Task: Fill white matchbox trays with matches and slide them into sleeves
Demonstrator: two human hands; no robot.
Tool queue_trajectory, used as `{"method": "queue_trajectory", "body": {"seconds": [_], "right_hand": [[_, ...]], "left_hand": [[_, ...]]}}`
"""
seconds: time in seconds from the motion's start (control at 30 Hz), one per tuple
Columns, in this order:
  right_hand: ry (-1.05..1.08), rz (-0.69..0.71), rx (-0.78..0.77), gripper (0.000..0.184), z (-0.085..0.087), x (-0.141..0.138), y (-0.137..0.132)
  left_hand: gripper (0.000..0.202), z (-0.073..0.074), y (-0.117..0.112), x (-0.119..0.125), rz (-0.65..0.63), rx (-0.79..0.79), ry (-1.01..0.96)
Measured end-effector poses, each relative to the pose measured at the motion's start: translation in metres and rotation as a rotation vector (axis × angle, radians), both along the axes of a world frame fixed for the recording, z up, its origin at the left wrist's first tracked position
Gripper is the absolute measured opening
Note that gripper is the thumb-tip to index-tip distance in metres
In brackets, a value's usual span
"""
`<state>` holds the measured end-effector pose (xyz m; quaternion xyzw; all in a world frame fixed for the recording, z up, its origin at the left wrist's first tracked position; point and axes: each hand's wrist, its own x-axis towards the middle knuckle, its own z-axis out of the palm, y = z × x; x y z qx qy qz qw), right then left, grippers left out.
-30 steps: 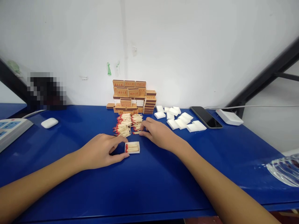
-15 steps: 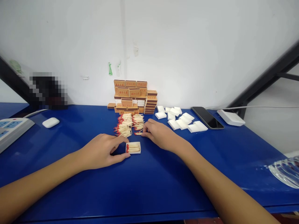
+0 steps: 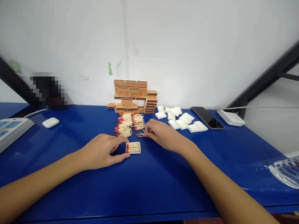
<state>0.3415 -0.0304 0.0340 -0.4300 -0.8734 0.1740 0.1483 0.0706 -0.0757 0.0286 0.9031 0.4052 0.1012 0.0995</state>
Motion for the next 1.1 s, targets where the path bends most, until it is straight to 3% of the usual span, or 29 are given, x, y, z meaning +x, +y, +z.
{"method": "queue_trajectory", "body": {"seconds": [0.23,0.43,0.6,0.83,1.1], "right_hand": [[0.011,0.027,0.107,0.011,-0.007,-0.007,0.001],[-0.006,-0.017,0.152,0.012,-0.003,0.007,0.009],[-0.076,0.05,0.108,0.015,-0.005,0.013,0.014],[-0.123,0.002,-0.003,0.017,-0.004,0.015,0.012],[-0.046,0.029,0.041,0.018,0.0,-0.003,-0.002]], "left_hand": [[0.039,0.001,-0.001,0.0,0.005,-0.007,0.008],[0.039,0.001,-0.001,0.0,-0.011,-0.004,0.004],[0.04,0.0,-0.001,-0.001,-0.005,-0.004,0.01],[0.04,0.001,-0.001,0.0,-0.006,-0.008,0.009],[0.04,0.0,-0.001,-0.001,-0.003,-0.014,0.01]]}}
